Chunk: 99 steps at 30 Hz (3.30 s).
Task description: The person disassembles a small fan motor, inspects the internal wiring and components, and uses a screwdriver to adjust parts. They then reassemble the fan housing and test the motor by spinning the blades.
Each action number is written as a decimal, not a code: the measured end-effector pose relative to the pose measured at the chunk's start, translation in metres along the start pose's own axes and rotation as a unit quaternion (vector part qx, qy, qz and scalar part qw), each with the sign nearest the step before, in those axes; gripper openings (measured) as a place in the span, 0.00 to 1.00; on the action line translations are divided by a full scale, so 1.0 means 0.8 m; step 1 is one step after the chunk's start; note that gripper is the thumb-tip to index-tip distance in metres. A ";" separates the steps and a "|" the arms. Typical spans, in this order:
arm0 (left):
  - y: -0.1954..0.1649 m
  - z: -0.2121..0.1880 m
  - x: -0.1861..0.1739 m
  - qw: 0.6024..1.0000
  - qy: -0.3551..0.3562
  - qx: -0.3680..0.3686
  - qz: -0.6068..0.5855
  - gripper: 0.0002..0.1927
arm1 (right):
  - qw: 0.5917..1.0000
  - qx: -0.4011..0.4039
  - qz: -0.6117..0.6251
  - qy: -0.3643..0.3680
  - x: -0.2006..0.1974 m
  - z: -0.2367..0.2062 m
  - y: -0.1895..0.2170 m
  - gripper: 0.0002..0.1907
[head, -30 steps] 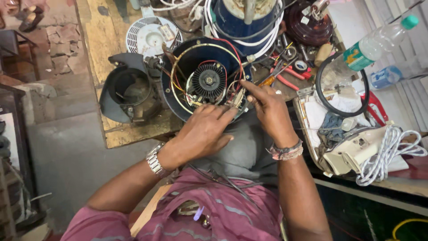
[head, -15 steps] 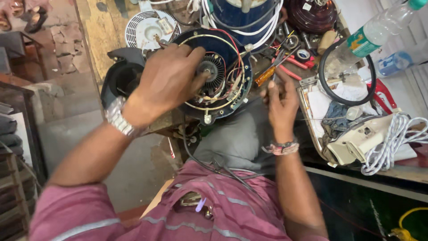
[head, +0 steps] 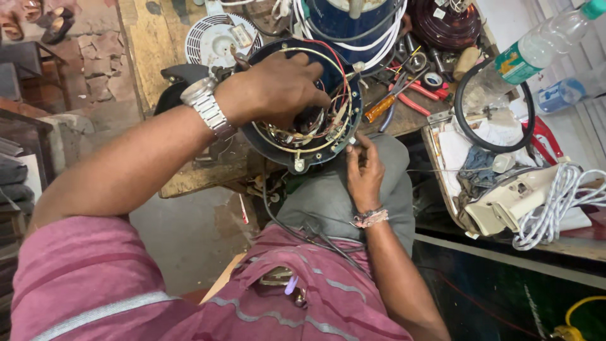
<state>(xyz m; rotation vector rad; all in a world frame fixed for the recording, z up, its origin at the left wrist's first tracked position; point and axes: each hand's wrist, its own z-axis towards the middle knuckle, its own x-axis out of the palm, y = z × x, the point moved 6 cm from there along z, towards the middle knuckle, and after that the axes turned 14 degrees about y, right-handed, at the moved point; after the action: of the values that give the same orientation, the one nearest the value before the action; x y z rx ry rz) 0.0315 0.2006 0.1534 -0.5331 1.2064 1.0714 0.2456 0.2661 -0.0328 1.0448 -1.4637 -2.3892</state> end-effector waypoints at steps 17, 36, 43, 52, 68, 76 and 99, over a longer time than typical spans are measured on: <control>-0.015 0.025 -0.110 0.966 0.032 0.088 -0.240 0.05 | 0.997 -0.024 -0.078 -0.001 0.000 -0.003 0.006 0.12; 0.023 -0.080 -0.122 0.970 0.061 -0.216 -0.095 0.23 | 0.974 -0.074 -0.204 0.064 0.011 0.006 0.015 0.05; 0.000 -0.185 -0.090 0.916 0.059 -0.348 -0.189 0.16 | 0.908 -0.031 -0.381 0.173 0.045 0.010 -0.008 0.11; -0.025 -0.209 0.031 0.766 0.172 -0.476 -0.395 0.31 | 0.904 -0.027 -0.384 0.184 0.054 0.013 -0.011 0.14; -0.046 -0.190 0.112 0.617 -0.113 -0.397 -0.670 0.58 | 0.742 0.189 0.622 0.163 0.126 0.037 -0.109 0.12; -0.090 -0.134 0.097 0.846 -0.093 -0.339 -0.401 0.65 | 0.722 0.156 0.663 0.124 0.119 0.069 -0.083 0.13; -0.160 -0.125 0.123 0.742 -0.179 -0.378 -0.524 0.62 | 0.727 0.156 0.661 0.103 0.101 0.078 -0.074 0.16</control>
<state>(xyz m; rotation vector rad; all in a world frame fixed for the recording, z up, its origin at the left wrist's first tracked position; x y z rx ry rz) 0.0935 0.0992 0.0055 -1.3554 -0.0535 0.5450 0.1591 0.3049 -0.1034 0.0562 -1.6423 -0.9753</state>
